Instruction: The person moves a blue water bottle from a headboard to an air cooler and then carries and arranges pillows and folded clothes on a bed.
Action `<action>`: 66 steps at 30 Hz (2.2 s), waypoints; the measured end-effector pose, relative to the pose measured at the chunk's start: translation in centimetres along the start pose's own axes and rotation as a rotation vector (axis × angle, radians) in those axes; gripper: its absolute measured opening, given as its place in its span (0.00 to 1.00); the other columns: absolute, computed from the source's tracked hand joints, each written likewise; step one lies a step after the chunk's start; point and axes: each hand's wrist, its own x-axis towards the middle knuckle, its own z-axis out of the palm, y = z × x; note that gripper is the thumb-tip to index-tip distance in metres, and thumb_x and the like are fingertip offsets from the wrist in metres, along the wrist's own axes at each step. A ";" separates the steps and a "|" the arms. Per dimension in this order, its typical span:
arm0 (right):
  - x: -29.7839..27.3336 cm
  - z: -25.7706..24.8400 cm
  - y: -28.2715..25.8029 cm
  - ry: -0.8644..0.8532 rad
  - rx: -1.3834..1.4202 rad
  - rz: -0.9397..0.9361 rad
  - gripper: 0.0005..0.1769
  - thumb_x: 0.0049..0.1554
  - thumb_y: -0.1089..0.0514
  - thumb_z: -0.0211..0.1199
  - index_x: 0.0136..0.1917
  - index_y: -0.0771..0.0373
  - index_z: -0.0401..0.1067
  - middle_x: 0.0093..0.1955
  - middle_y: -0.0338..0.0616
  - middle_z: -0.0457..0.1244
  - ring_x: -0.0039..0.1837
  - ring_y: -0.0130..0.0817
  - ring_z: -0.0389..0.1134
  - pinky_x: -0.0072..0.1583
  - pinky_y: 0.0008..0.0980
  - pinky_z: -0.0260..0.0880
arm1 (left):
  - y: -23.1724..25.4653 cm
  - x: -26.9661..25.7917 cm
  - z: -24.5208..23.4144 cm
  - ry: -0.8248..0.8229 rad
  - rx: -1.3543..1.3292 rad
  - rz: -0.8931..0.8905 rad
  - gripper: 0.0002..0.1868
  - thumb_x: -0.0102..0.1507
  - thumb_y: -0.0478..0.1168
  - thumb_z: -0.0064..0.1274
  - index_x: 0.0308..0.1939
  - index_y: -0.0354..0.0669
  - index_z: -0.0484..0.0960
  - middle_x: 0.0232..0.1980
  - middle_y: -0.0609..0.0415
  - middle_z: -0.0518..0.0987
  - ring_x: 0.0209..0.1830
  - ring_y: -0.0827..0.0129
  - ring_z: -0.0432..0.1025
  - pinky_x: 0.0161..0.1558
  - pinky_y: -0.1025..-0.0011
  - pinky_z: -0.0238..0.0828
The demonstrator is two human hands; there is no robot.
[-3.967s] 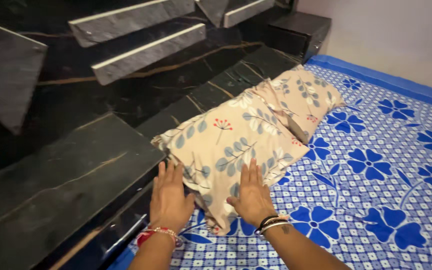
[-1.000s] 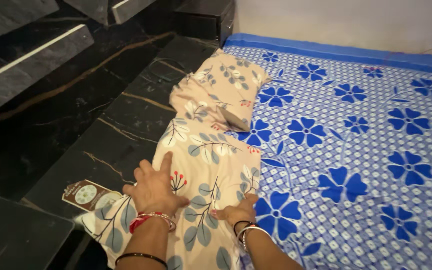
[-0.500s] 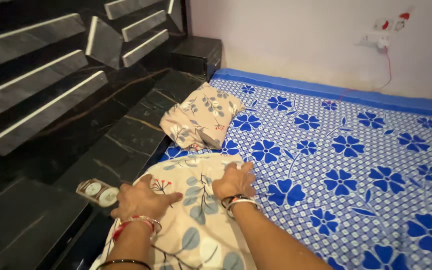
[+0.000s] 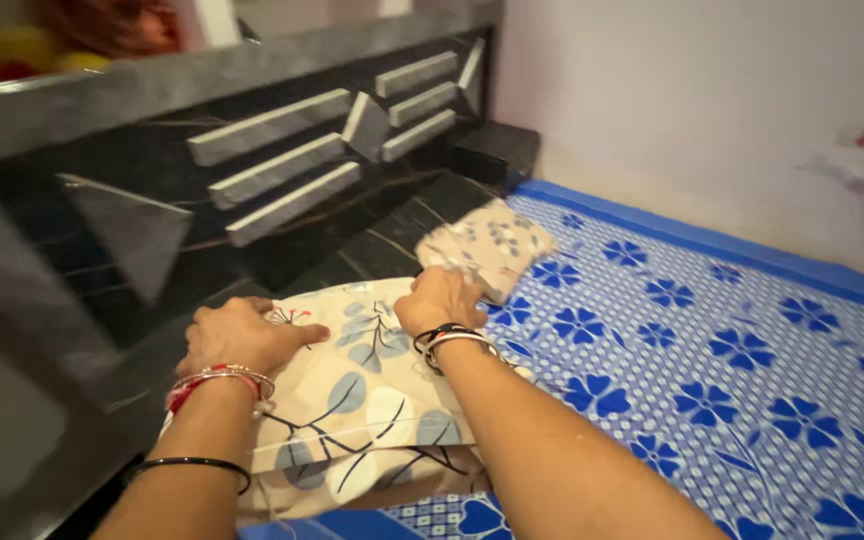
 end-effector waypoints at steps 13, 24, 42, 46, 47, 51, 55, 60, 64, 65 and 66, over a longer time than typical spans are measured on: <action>-18.8 -1.7 -9.8 0.014 0.157 -0.358 0.17 0.49 0.56 0.65 0.53 0.50 0.81 0.68 0.45 0.62 0.75 0.53 0.55 0.71 0.58 0.58 | -15.6 -13.6 -13.0 0.301 -0.080 -0.178 0.47 0.40 0.70 0.73 0.63 0.66 0.83 0.65 0.45 0.78 0.67 0.48 0.71 0.65 0.48 0.69; -34.5 -4.7 -13.4 -0.200 0.168 -0.548 0.15 0.52 0.57 0.63 0.52 0.49 0.82 0.64 0.45 0.68 0.74 0.53 0.58 0.70 0.54 0.63 | -25.3 -28.3 -19.5 0.452 -0.032 -0.355 0.41 0.42 0.71 0.70 0.50 0.51 0.92 0.58 0.43 0.84 0.61 0.49 0.77 0.61 0.54 0.74; -51.7 -8.5 -12.4 -0.511 0.149 -1.019 0.18 0.53 0.59 0.61 0.57 0.58 0.81 0.68 0.54 0.65 0.76 0.59 0.57 0.72 0.56 0.59 | -30.3 -52.0 -19.8 0.693 -0.218 -0.896 0.42 0.39 0.70 0.73 0.54 0.61 0.89 0.62 0.46 0.82 0.62 0.51 0.78 0.62 0.56 0.75; -56.7 -9.2 -11.1 -0.571 0.202 -1.114 0.19 0.53 0.58 0.62 0.57 0.58 0.80 0.67 0.55 0.65 0.75 0.59 0.58 0.71 0.56 0.62 | -30.1 -58.2 -19.7 0.750 -0.279 -1.035 0.38 0.41 0.66 0.75 0.53 0.64 0.89 0.62 0.51 0.81 0.63 0.52 0.75 0.62 0.56 0.72; -58.0 -9.4 -11.0 -0.589 0.206 -1.138 0.18 0.53 0.58 0.62 0.57 0.59 0.80 0.67 0.55 0.65 0.75 0.60 0.58 0.71 0.56 0.62 | -30.1 -59.6 -19.6 0.764 -0.286 -1.071 0.37 0.41 0.66 0.75 0.53 0.65 0.89 0.62 0.52 0.81 0.63 0.52 0.75 0.62 0.55 0.72; -64.3 -10.7 -9.9 -0.671 0.224 -1.252 0.18 0.53 0.55 0.64 0.56 0.60 0.81 0.67 0.55 0.65 0.74 0.59 0.59 0.71 0.55 0.60 | -30.9 -66.1 -19.5 0.814 -0.260 -1.169 0.35 0.44 0.67 0.72 0.53 0.63 0.90 0.60 0.51 0.84 0.61 0.53 0.77 0.61 0.58 0.74; -70.4 -11.4 -8.5 -0.796 0.244 -1.317 0.18 0.52 0.53 0.65 0.55 0.56 0.80 0.66 0.52 0.65 0.74 0.58 0.58 0.71 0.54 0.61 | -31.7 -72.5 -19.6 0.907 -0.232 -1.271 0.36 0.44 0.66 0.73 0.53 0.58 0.90 0.60 0.49 0.83 0.61 0.53 0.77 0.61 0.57 0.75; -79.4 -12.6 -5.8 -0.883 0.293 -1.426 0.16 0.53 0.59 0.63 0.54 0.55 0.82 0.66 0.52 0.66 0.74 0.58 0.59 0.70 0.53 0.63 | -33.1 -81.3 -19.4 0.985 -0.215 -1.425 0.37 0.45 0.66 0.73 0.54 0.55 0.89 0.61 0.47 0.81 0.62 0.50 0.75 0.61 0.57 0.73; -86.0 -14.6 -2.8 -0.981 0.275 -1.460 0.15 0.54 0.59 0.62 0.55 0.54 0.81 0.66 0.50 0.66 0.74 0.54 0.59 0.70 0.52 0.63 | -34.2 -88.4 -18.8 1.010 -0.196 -1.465 0.36 0.45 0.66 0.72 0.52 0.53 0.91 0.59 0.47 0.84 0.61 0.51 0.77 0.62 0.59 0.74; -87.5 -15.2 -2.0 -1.008 0.272 -1.469 0.15 0.54 0.59 0.62 0.55 0.54 0.81 0.66 0.50 0.66 0.74 0.54 0.60 0.70 0.52 0.63 | -34.4 -90.1 -18.7 1.021 -0.191 -1.494 0.36 0.45 0.66 0.72 0.52 0.53 0.91 0.59 0.46 0.84 0.61 0.51 0.78 0.61 0.58 0.75; -88.9 -15.7 -1.2 -1.037 0.267 -1.478 0.15 0.55 0.59 0.62 0.55 0.54 0.81 0.66 0.50 0.66 0.74 0.54 0.60 0.70 0.51 0.64 | -34.3 -91.6 -18.6 1.032 -0.188 -1.526 0.36 0.45 0.66 0.72 0.52 0.52 0.91 0.59 0.45 0.84 0.61 0.51 0.78 0.61 0.58 0.75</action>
